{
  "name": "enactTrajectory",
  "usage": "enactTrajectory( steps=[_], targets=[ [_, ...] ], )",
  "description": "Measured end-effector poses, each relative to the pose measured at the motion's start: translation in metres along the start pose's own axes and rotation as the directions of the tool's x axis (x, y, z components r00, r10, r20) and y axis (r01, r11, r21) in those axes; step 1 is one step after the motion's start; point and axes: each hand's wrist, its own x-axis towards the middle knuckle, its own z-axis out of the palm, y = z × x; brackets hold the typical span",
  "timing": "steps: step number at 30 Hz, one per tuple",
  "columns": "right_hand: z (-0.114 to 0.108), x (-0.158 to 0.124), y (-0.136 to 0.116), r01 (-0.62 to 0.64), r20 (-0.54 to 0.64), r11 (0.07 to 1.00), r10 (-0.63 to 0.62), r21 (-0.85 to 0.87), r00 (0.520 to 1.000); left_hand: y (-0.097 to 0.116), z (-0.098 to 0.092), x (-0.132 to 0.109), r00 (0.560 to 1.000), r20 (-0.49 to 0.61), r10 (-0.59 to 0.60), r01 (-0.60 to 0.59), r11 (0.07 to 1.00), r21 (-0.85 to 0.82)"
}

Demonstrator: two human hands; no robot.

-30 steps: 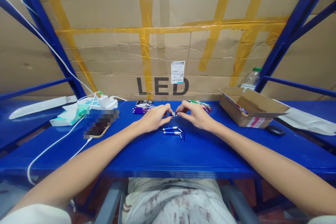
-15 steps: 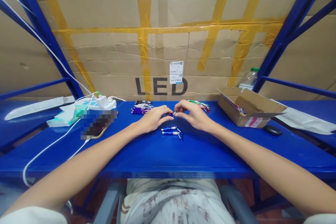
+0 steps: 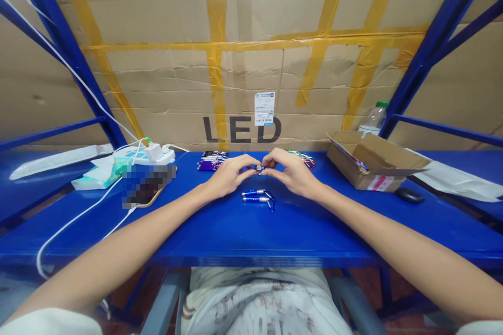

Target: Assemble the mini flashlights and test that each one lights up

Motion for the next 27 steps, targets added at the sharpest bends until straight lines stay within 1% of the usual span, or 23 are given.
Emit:
enactTrajectory(
  steps=[4, 9, 14, 21, 27],
  targets=[
    [-0.0006, -0.0007, -0.0038, 0.071, -0.008, 0.994, -0.072, -0.085, 0.997, -0.0002, -0.0005, -0.0012, 0.999, -0.009, 0.046, -0.046, 0.997, 0.057],
    [0.0001, -0.0014, -0.0062, 0.077, 0.025, 0.989, -0.074, -0.127, 0.997, 0.0004, -0.0014, -0.0028, 0.995, 0.017, 0.095, -0.097, 0.978, 0.184],
    [-0.0007, -0.0015, -0.0063, 0.085, 0.006, 0.988, -0.085, -0.13, 0.996, 0.0027, -0.0024, -0.0024, 0.992, 0.018, 0.121, -0.122, 0.957, 0.263],
    [0.0042, -0.0045, -0.0035, 0.093, 0.038, 0.987, -0.089, -0.13, 0.995, 0.0023, -0.0008, -0.0041, 0.992, 0.041, 0.122, -0.128, 0.965, 0.229],
    [0.0012, -0.0033, -0.0044, 0.129, 0.047, 0.978, -0.122, -0.162, 0.991, -0.001, 0.0014, -0.0047, 0.989, -0.008, 0.151, -0.147, 0.975, 0.166]
  ],
)
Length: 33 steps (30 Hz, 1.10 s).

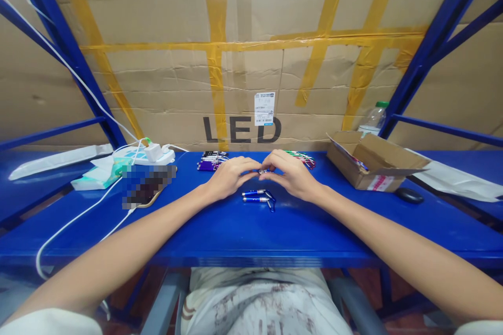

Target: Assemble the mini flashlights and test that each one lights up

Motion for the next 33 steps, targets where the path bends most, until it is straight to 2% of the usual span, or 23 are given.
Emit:
enactTrajectory(
  steps=[5, 7, 11, 15, 19, 24, 29, 33],
  targets=[
    [-0.007, 0.003, 0.004, -0.074, -0.1, 0.996, 0.07, -0.041, 0.993, -0.001, -0.001, 0.001, 0.999, -0.031, 0.008, -0.007, 1.0, 0.017],
    [-0.007, 0.002, 0.01, -0.096, -0.086, 0.993, 0.09, -0.072, 0.992, -0.002, -0.001, 0.001, 0.999, -0.035, 0.01, -0.01, 1.0, 0.015],
    [0.001, -0.004, 0.025, -0.108, 0.091, 0.976, 0.127, -0.189, 0.988, -0.004, 0.001, 0.001, 0.997, -0.038, -0.066, 0.066, 0.998, 0.004],
    [0.01, -0.011, 0.032, -0.09, 0.291, 0.955, 0.175, -0.283, 0.941, -0.008, 0.004, 0.002, 0.981, -0.045, -0.189, 0.19, 0.982, 0.015],
    [0.015, -0.014, 0.03, -0.086, 0.379, 0.944, 0.21, -0.319, 0.901, -0.011, 0.004, 0.002, 0.973, -0.019, -0.231, 0.232, 0.972, 0.031],
    [0.016, -0.014, 0.027, -0.098, 0.4, 0.939, 0.233, -0.329, 0.887, -0.009, 0.001, 0.001, 0.989, 0.01, -0.149, 0.149, 0.988, 0.029],
    [0.014, -0.011, 0.027, -0.05, 0.367, 0.964, 0.147, -0.26, 0.919, -0.007, 0.0, 0.001, 1.0, 0.009, -0.021, 0.021, 0.999, 0.03],
    [0.011, -0.01, 0.027, -0.045, 0.354, 0.981, 0.11, -0.187, 0.929, -0.008, 0.001, 0.001, 1.0, -0.004, -0.013, 0.013, 0.999, 0.04]
  ],
)
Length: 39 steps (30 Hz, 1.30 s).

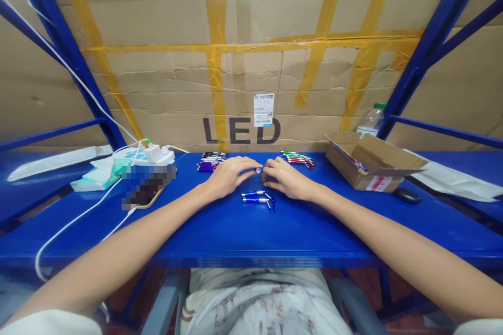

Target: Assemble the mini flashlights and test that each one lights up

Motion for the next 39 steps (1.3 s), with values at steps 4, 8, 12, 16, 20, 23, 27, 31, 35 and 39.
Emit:
enactTrajectory(
  steps=[4, 8, 12, 16, 20, 23, 27, 31, 35, 39],
  targets=[
    [-0.003, 0.001, 0.001, -0.046, -0.085, 0.993, 0.055, 0.108, 0.995, -0.002, 0.002, -0.001, 0.997, 0.005, -0.083, 0.083, 0.996, 0.026],
    [-0.01, 0.004, -0.003, -0.094, -0.267, 0.963, 0.163, 0.253, 0.95, -0.003, 0.004, -0.001, 0.99, 0.054, -0.132, 0.13, 0.991, 0.042],
    [-0.016, 0.005, -0.014, -0.018, -0.341, 0.952, 0.127, 0.305, 0.931, 0.0, 0.003, -0.001, 0.985, 0.099, -0.141, 0.138, 0.99, 0.041],
    [-0.015, 0.005, -0.02, 0.047, -0.313, 0.964, 0.039, 0.263, 0.949, 0.002, 0.002, -0.001, 0.981, 0.143, -0.129, 0.124, 0.991, 0.041],
    [-0.012, 0.005, -0.019, 0.078, -0.296, 0.967, -0.002, 0.244, 0.955, 0.004, 0.003, -0.001, 0.979, 0.152, -0.136, 0.13, 0.99, 0.046],
    [-0.012, 0.005, -0.019, 0.075, -0.286, 0.968, -0.004, 0.238, 0.958, 0.004, 0.003, -0.002, 0.979, 0.156, -0.132, 0.126, 0.991, 0.049],
    [-0.012, 0.005, -0.02, 0.069, -0.278, 0.973, -0.006, 0.219, 0.961, 0.004, 0.003, -0.002, 0.98, 0.154, -0.128, 0.122, 0.991, 0.051],
    [-0.012, 0.004, -0.02, 0.06, -0.265, 0.974, 0.0, 0.219, 0.964, 0.003, 0.003, -0.002, 0.983, 0.141, -0.117, 0.113, 0.993, 0.04],
    [-0.011, 0.004, -0.019, 0.045, -0.27, 0.974, 0.016, 0.22, 0.963, 0.001, 0.003, -0.002, 0.987, 0.131, -0.097, 0.094, 0.995, 0.034],
    [-0.011, 0.004, -0.02, 0.057, -0.267, 0.973, 0.005, 0.222, 0.964, 0.0, 0.004, -0.002, 0.988, 0.124, -0.091, 0.088, 0.996, 0.031]
  ],
)
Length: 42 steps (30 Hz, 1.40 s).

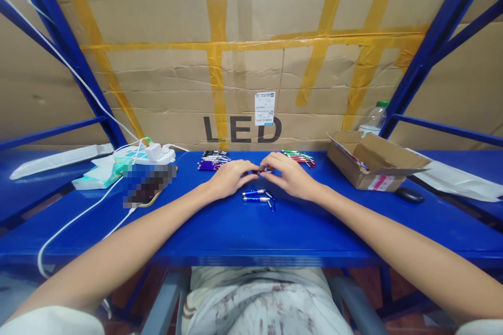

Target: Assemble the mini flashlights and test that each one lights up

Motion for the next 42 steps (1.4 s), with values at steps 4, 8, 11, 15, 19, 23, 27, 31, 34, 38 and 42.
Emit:
enactTrajectory(
  steps=[4, 8, 11, 15, 19, 23, 27, 31, 34, 38, 42],
  targets=[
    [-0.003, 0.001, 0.002, -0.001, -0.055, 0.999, -0.001, -0.038, 0.998, -0.001, 0.0, 0.0, 1.0, 0.014, -0.028, 0.028, 1.0, -0.005],
    [0.0, -0.002, 0.016, -0.059, -0.04, 0.989, 0.054, -0.133, 0.998, -0.003, 0.001, 0.0, 0.998, 0.029, -0.059, 0.059, 0.998, -0.004],
    [0.006, -0.008, 0.028, -0.086, 0.128, 0.962, 0.123, -0.258, 0.984, -0.005, 0.001, -0.001, 0.998, 0.035, -0.06, 0.06, 0.998, 0.002],
    [0.012, -0.013, 0.035, -0.056, 0.278, 0.952, 0.143, -0.3, 0.95, -0.007, 0.002, 0.0, 0.997, 0.035, -0.065, 0.064, 0.998, 0.026],
    [0.008, -0.01, 0.033, -0.06, 0.29, 0.962, 0.14, -0.267, 0.947, -0.007, 0.001, 0.0, 0.995, 0.045, -0.084, 0.082, 0.996, 0.036],
    [0.002, -0.007, 0.029, -0.114, 0.309, 0.955, 0.199, -0.272, 0.93, -0.007, 0.001, 0.0, 0.994, 0.06, -0.093, 0.091, 0.995, 0.034],
    [-0.001, -0.006, 0.025, -0.132, 0.279, 0.955, 0.207, -0.265, 0.938, -0.005, 0.001, 0.0, 0.993, 0.06, -0.103, 0.101, 0.994, 0.04],
    [-0.001, -0.004, 0.019, -0.104, 0.105, 0.982, 0.121, -0.157, 0.987, -0.002, 0.001, 0.0, 0.991, 0.066, -0.118, 0.115, 0.992, 0.047],
    [0.0, -0.003, 0.013, -0.065, 0.01, 0.993, 0.066, -0.096, 0.998, 0.001, 0.001, 0.001, 0.988, 0.076, -0.135, 0.132, 0.991, 0.037],
    [0.002, -0.004, 0.006, -0.012, 0.019, 0.992, 0.014, -0.126, 1.0, 0.006, 0.0, 0.002, 0.989, 0.085, -0.121, 0.123, 0.992, -0.017],
    [0.002, -0.005, 0.006, 0.011, 0.04, 0.986, -0.004, -0.165, 0.999, 0.005, 0.001, 0.003, 0.988, 0.085, -0.132, 0.14, 0.986, -0.086]
  ],
)
